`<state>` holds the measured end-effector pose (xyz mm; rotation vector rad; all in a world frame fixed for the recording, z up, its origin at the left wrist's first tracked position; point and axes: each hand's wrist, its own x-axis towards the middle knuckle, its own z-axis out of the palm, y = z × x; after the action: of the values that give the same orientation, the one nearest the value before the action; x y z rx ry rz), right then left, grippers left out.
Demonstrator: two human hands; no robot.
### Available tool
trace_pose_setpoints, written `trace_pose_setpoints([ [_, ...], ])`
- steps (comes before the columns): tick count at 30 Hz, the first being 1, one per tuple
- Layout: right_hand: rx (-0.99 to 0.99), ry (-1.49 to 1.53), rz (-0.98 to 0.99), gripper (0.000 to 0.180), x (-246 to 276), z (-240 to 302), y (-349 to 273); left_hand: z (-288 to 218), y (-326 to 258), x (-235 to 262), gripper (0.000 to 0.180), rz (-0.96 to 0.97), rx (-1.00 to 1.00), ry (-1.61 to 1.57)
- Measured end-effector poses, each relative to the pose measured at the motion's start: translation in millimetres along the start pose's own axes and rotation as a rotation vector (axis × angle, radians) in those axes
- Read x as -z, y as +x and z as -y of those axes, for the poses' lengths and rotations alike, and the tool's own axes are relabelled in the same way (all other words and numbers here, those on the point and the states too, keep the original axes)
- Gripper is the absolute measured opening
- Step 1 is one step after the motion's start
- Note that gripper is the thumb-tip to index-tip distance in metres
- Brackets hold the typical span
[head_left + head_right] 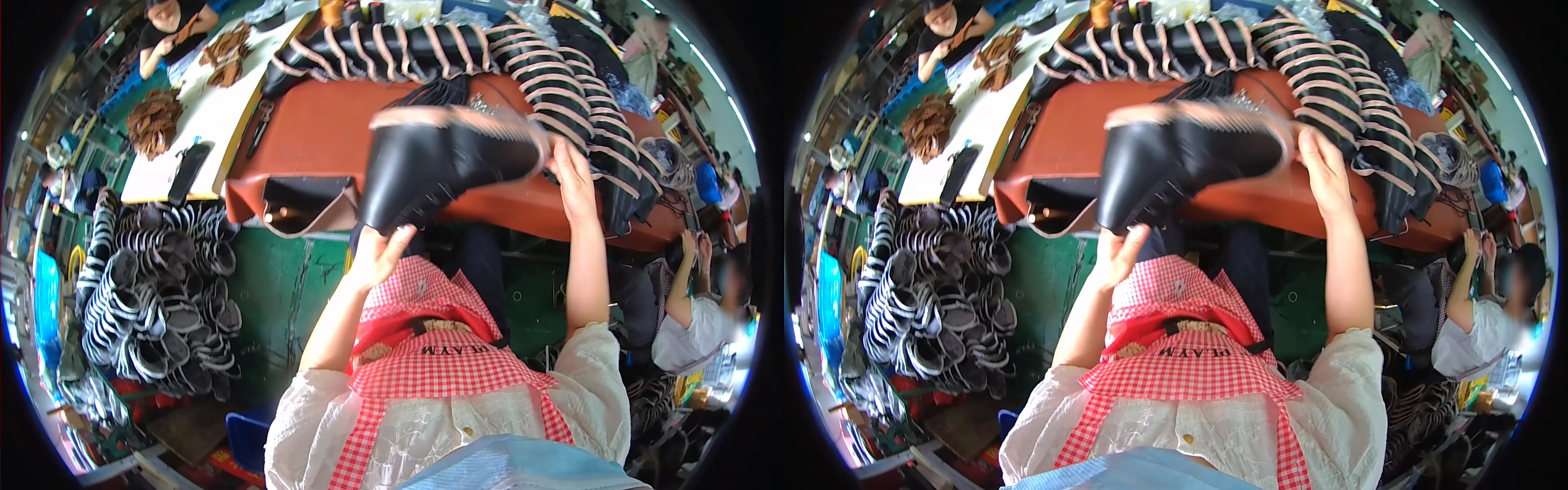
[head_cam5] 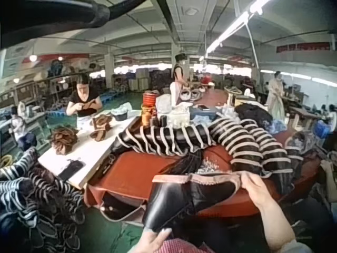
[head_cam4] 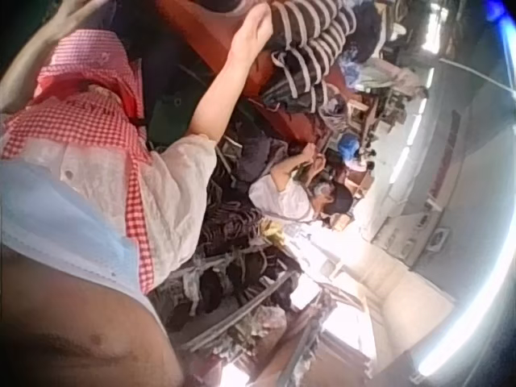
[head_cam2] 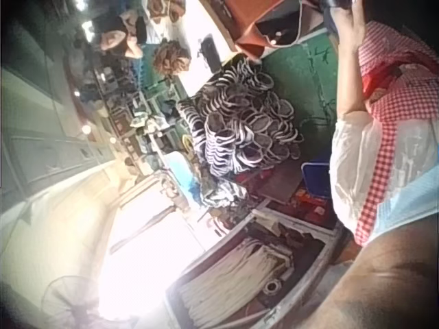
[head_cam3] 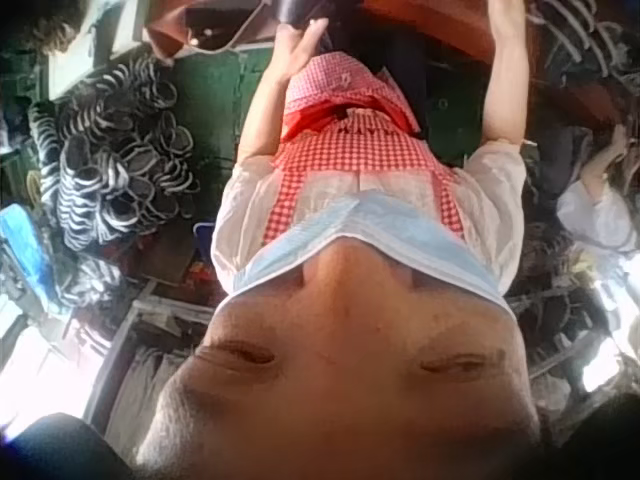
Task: The person is lacing up black leather boots at a workbench in a shoe factory.
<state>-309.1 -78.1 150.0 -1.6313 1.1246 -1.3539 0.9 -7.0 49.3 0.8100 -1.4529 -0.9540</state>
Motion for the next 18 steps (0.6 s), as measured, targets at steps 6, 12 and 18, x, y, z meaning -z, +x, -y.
trace_pose_setpoints([
  [6, -0.339, -0.143, 0.571, 0.035, 3.0, 22.8, 10.8, 15.2, 74.2, -33.6, 0.017, 0.433, -0.603, 0.529],
  [12, 0.079, -0.314, 0.276, 0.032, 44.6, 7.0, 104.9, 99.1, 145.5, -52.7, 0.028, -0.119, -0.490, 0.622],
  [18, 0.136, -1.252, -0.090, 0.034, 85.0, -42.4, 274.9, 159.7, 141.3, -35.5, 0.036, -0.284, -0.214, 0.892],
])
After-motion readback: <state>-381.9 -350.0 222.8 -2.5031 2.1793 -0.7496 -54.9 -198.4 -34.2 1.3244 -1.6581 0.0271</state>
